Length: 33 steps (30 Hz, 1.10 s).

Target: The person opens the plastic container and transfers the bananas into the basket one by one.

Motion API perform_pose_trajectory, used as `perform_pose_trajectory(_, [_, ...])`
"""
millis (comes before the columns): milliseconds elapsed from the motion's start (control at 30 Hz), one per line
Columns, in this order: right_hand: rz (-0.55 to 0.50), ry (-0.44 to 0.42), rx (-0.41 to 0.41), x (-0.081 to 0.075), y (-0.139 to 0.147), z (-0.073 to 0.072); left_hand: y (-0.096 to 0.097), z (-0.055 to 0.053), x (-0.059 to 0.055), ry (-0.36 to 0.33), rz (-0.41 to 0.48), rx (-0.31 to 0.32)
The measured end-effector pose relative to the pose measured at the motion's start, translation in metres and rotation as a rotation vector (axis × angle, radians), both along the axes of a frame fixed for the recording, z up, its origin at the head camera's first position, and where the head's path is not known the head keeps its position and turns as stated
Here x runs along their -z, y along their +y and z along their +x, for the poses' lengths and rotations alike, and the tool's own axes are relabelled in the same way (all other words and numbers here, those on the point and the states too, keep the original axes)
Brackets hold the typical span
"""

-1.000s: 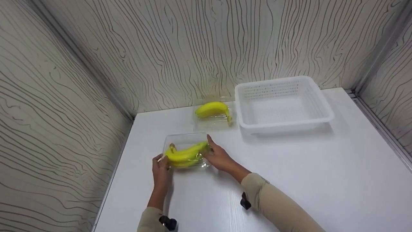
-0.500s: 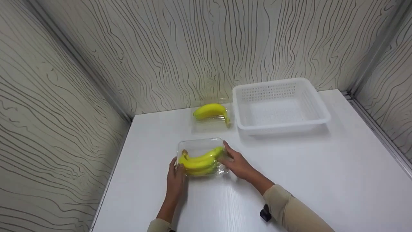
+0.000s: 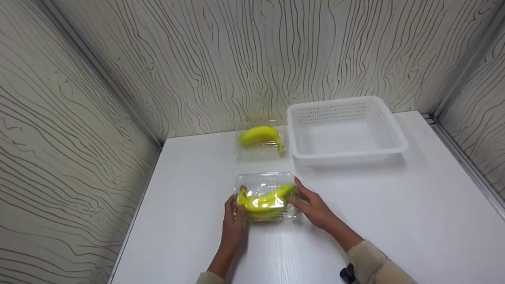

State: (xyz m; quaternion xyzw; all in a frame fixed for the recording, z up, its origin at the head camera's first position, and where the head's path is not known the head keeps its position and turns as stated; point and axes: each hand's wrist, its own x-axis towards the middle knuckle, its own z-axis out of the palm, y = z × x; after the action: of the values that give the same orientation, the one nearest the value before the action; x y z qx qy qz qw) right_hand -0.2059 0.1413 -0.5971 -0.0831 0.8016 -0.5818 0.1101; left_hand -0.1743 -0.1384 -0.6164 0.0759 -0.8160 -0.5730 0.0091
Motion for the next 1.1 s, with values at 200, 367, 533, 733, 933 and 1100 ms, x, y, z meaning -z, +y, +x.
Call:
perform_pose_trajectory(200, [0.049,0.019,0.019,0.001,0.021,0.013,0.018,0.003,-0.001,0.011,0.049,0.023])
perform_pose_trajectory(367, [0.062,0.016,0.029,-0.001,0.033,0.021,0.028,0.005,-0.001,0.031,0.103,0.051])
perform_pose_trajectory(533, [0.068,0.014,0.029,0.000,0.046,0.027,0.037,0.010,0.001,0.031,0.118,0.087])
perform_pose_trajectory(733, [0.071,0.014,0.034,-0.001,0.057,0.032,0.043,0.013,0.003,0.062,0.122,0.117])
perform_pose_trajectory(933, [0.046,0.003,0.034,-0.003,0.059,0.032,0.041,0.012,0.007,0.039,0.115,0.146])
perform_pose_trajectory(1100, [0.020,-0.014,0.030,-0.003,0.058,0.031,0.035,0.013,0.011,-0.008,0.070,0.170])
